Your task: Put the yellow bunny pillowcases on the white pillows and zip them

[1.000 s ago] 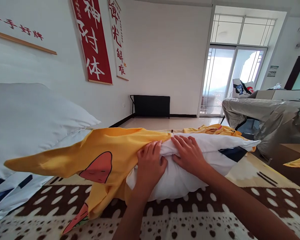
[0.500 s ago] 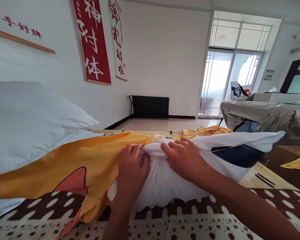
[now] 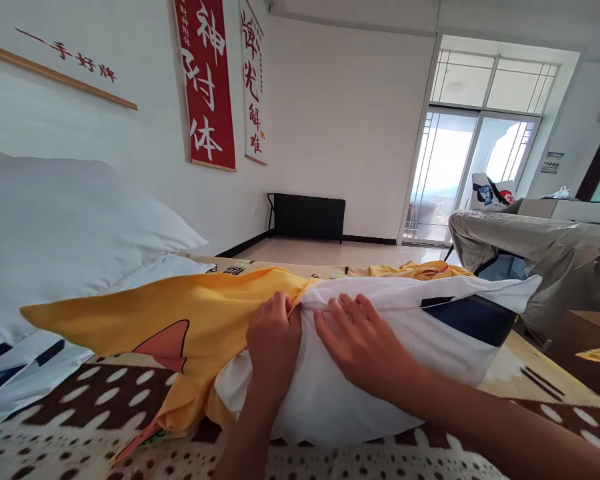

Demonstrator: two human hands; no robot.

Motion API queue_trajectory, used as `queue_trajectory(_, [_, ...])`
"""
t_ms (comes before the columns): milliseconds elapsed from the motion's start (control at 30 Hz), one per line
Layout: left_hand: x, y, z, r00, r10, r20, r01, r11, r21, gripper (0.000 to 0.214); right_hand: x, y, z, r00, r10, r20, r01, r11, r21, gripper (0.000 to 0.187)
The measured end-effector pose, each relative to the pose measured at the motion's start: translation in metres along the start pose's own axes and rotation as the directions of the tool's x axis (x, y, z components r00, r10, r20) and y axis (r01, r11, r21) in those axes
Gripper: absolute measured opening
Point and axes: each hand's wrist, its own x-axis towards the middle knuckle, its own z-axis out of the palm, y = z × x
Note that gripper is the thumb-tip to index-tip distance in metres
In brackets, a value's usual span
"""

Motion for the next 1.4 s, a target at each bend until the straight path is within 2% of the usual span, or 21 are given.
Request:
queue_trajectory(33, [-0.001, 0.001, -0.002, 1.000, 0.001, -0.024, -0.001, 1.000, -0.028, 0.014, -0.007, -0.006, -0.003, 1.000, 0.001, 0.007, -0.001, 1.000, 0.018, 0.036])
queue_trajectory(100, [-0.003, 0.003, -0.009, 0.999, -0.017, -0.038, 0.013, 0.995, -0.099, 0.019, -0.014, -0.015, -0.009, 0.996, 0.036, 0.082, -0.042, 0.996, 0.075, 0.057])
queue_trajectory(167, [-0.005, 0.006, -0.018, 0.999, -0.032, 0.000, 0.032, 0.986, -0.165, 0.020, -0.014, -0.019, -0.008, 0.986, 0.055, 0.156, -0.076, 0.989, 0.128, 0.080])
queue_trajectory(233, [-0.006, 0.010, -0.027, 0.997, -0.021, 0.070, 0.035, 0.979, -0.199, 0.017, -0.011, -0.020, 0.000, 0.985, 0.027, 0.172, -0.055, 0.986, 0.159, 0.087])
queue_trajectory(333, [-0.006, 0.013, -0.038, 0.992, 0.025, 0.126, -0.001, 0.983, -0.185, 0.012, -0.005, -0.020, 0.015, 0.991, -0.033, 0.129, 0.010, 0.984, 0.175, 0.087])
queue_trajectory(467, [-0.008, 0.015, -0.047, 0.993, 0.056, 0.105, -0.037, 0.983, -0.182, 0.012, -0.002, -0.028, 0.022, 0.994, -0.086, 0.073, 0.075, 0.986, 0.147, 0.081])
queue_trajectory(533, [-0.009, 0.017, -0.049, 0.997, 0.072, 0.040, -0.063, 0.981, -0.182, 0.011, -0.004, -0.035, 0.019, 0.990, -0.133, 0.053, 0.125, 0.984, 0.129, 0.066])
queue_trajectory(600, [-0.011, 0.019, -0.047, 0.993, 0.075, -0.092, -0.088, 0.985, -0.149, 0.009, -0.006, -0.042, 0.013, 0.981, -0.192, 0.040, 0.186, 0.975, 0.118, 0.047])
queue_trajectory(667, [-0.012, 0.020, -0.041, 0.972, 0.084, -0.220, -0.107, 0.990, -0.093, 0.004, -0.008, -0.047, 0.009, 0.971, -0.237, 0.017, 0.234, 0.966, 0.111, 0.036])
queue_trajectory(700, [-0.012, 0.020, -0.036, 0.966, 0.098, -0.240, -0.114, 0.992, -0.057, 0.003, -0.009, -0.048, 0.008, 0.969, -0.246, 0.006, 0.244, 0.963, 0.112, 0.035])
queue_trajectory(767, [-0.012, 0.019, -0.026, 0.980, 0.132, -0.152, -0.127, 0.991, 0.040, 0.008, -0.008, -0.048, 0.010, 0.971, -0.238, 0.006, 0.236, 0.963, 0.128, 0.035])
queue_trajectory(833, [-0.014, 0.020, -0.018, 0.990, 0.139, 0.003, -0.138, 0.979, 0.147, 0.010, -0.005, -0.046, 0.017, 0.974, -0.226, 0.035, 0.216, 0.959, 0.181, 0.034])
queue_trajectory(900, [-0.018, 0.024, -0.013, 0.983, 0.164, 0.080, -0.177, 0.965, 0.195, 0.008, 0.000, -0.041, 0.028, 0.974, -0.221, 0.056, 0.201, 0.948, 0.248, 0.029])
queue_trajectory(1033, [-0.030, 0.035, -0.011, 0.932, 0.363, 0.008, -0.359, 0.918, 0.170, 0.014, 0.011, -0.030, 0.052, 0.998, -0.058, 0.036, 0.047, 0.966, 0.254, 0.030])
queue_trajectory(1100, [-0.032, 0.037, -0.011, 0.922, 0.386, 0.021, -0.383, 0.906, 0.180, 0.017, 0.016, -0.024, 0.062, 0.998, 0.032, 0.050, -0.043, 0.973, 0.228, 0.035])
queue_trajectory(1233, [-0.019, 0.022, -0.003, 0.972, 0.220, 0.086, -0.235, 0.939, 0.252, 0.021, 0.022, -0.005, 0.071, 0.974, 0.136, 0.180, -0.169, 0.968, 0.185, 0.035])
queue_trajectory(1300, [-0.007, 0.006, 0.000, 0.982, 0.178, 0.057, -0.187, 0.930, 0.316, 0.024, 0.024, 0.008, 0.073, 0.951, 0.196, 0.239, -0.238, 0.958, 0.160, 0.034])
queue_trajectory(1400, [0.010, -0.017, -0.001, 0.992, 0.123, -0.032, -0.101, 0.915, 0.390, 0.019, 0.024, 0.026, 0.074, 0.925, 0.269, 0.268, -0.309, 0.944, 0.119, 0.038])
